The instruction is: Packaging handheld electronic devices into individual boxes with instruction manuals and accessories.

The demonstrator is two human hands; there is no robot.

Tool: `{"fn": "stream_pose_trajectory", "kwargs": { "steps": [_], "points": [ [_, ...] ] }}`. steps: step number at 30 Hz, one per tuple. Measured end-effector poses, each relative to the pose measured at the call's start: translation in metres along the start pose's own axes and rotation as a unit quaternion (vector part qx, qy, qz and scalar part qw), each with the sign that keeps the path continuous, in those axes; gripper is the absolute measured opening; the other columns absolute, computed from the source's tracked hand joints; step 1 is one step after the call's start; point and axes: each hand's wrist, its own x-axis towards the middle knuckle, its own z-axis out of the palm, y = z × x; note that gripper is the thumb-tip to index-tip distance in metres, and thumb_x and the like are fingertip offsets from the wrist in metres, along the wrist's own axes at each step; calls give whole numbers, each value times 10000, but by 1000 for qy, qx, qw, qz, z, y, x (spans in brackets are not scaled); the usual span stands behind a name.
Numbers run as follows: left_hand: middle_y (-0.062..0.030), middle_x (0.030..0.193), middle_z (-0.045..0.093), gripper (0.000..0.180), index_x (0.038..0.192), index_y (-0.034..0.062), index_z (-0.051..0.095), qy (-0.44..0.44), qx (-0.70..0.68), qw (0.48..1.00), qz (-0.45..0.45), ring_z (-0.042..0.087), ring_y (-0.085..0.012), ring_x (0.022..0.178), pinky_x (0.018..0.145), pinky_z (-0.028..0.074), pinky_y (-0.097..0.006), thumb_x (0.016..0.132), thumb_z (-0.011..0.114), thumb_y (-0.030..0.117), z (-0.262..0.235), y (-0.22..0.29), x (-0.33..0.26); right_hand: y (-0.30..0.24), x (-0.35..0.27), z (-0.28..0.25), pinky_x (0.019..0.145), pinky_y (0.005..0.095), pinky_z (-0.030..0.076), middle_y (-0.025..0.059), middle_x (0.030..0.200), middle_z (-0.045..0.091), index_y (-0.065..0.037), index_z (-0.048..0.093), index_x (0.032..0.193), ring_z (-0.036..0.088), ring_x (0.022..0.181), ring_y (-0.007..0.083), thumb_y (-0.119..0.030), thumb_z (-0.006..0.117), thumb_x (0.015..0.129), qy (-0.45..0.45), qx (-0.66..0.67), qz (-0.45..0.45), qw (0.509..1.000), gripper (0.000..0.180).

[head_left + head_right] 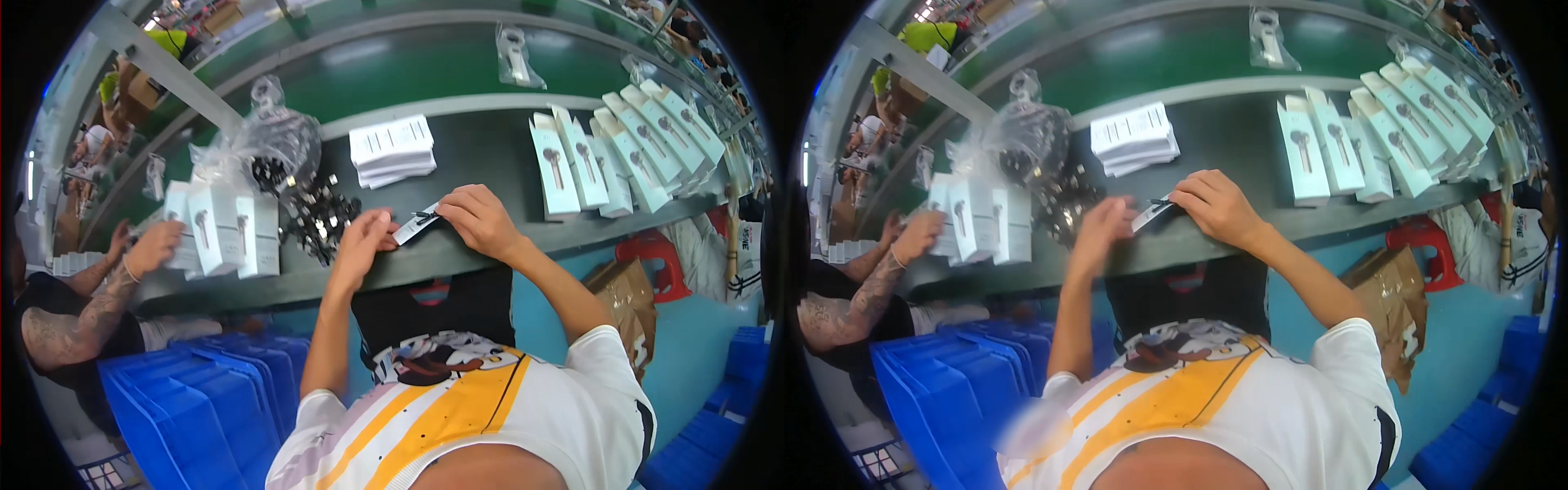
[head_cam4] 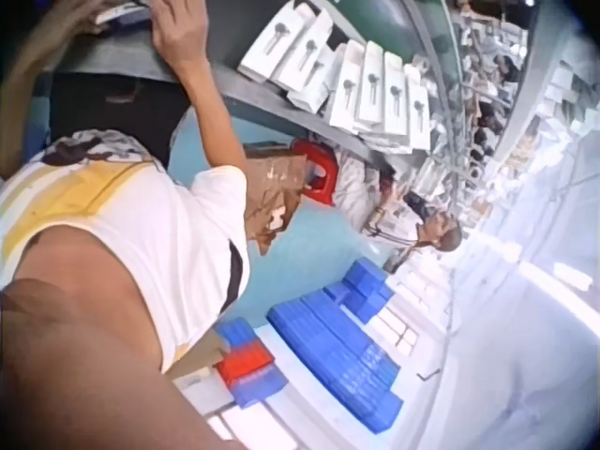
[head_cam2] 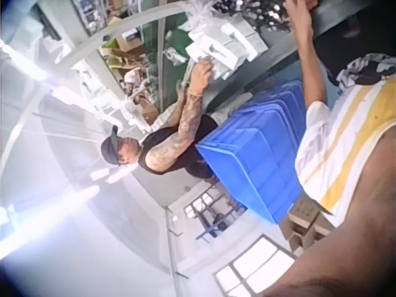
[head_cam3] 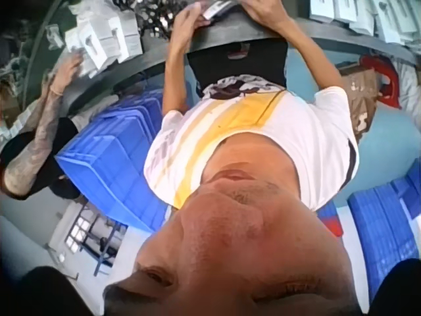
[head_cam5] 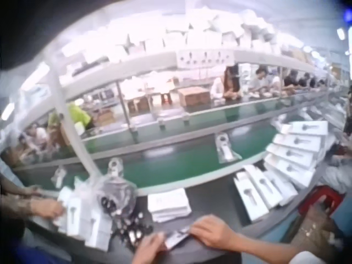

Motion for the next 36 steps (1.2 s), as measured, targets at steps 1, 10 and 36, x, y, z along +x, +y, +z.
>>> {"fn": "stream_pose_trajectory", "kwargs": {
  "steps": [1, 10, 36],
  "points": [
    [-118, 972, 653, 442, 1225, -48, 530, -20, 10, 1000, -9, 624, -144, 809, 731, 510, -265, 977, 517, 318, -3, 0, 2, 0, -11, 1, 749, 372, 479, 85, 925, 621, -30, 633, 949, 589, 866, 283, 9, 679, 739, -38, 16, 21, 999, 218],
    [-120, 863, 636, 251, 1031, -8, 635, -42, 359, 927, 102, 613, -208, 742, 704, 487, -332, 845, 621, 160, 27, -1, 9, -10, -34, 6, 847, 402, 437, 111, 1075, 588, -35, 594, 957, 554, 972, 303, -27, 630, 802, -166, 96, 134, 972, 160],
    [-167, 1014, 557, 287, 1078, -14, 585, 76, 480, 821, 299, 510, -335, 922, 774, 410, -422, 798, 630, 32, 58, -20, -20, -17, -30, 0, 895, 404, 434, 123, 1096, 577, -14, 608, 899, 536, 1074, 310, -40, 631, 795, -173, 19, 118, 978, 110]
  ]
}}
